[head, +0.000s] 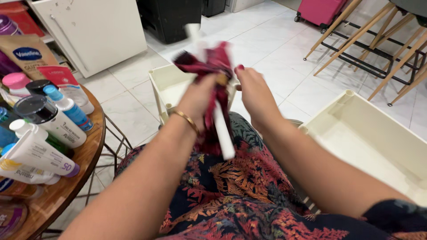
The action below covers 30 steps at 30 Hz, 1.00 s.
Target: The person assembles a white plastic storage cart by inserting white cylindrical poles into the cart's corner sockets. They use a patterned cloth to grip the poles while pushing them into place, repeating the process for each leg.
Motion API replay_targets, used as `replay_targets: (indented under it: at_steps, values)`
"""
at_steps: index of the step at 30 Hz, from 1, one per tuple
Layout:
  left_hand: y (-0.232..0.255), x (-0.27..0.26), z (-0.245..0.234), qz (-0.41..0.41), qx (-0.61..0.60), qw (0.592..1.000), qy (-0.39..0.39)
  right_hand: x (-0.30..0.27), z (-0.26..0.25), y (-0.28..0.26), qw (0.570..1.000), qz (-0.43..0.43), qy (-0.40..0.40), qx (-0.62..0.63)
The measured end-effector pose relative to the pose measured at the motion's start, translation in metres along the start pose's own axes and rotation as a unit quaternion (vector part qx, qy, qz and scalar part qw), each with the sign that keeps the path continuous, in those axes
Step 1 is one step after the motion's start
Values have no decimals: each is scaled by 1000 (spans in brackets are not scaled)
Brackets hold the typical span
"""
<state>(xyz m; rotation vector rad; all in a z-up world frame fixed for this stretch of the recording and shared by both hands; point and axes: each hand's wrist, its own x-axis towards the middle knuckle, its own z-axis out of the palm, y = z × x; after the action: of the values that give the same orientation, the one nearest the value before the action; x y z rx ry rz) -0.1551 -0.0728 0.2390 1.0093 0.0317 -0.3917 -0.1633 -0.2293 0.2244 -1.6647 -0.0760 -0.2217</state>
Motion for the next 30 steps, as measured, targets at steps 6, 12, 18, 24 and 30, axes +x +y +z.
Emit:
replay_targets:
  at_steps: [6,12,18,24,30]
  values:
    - [12,33,-27,183,-88,979,32,-77,38,-17,983,49,-137,-111]
    - [55,37,-46,189,-100,970,116,-79,32,-34,938,197,-247,143]
    - [14,9,-15,158,-87,977,111,-75,41,-31,902,271,-204,267]
    - [8,15,-32,233,-8,957,175,-77,39,-15,988,-18,-101,-118]
    - [4,24,-46,259,-46,937,232,-79,30,-4,990,2,-116,-78]
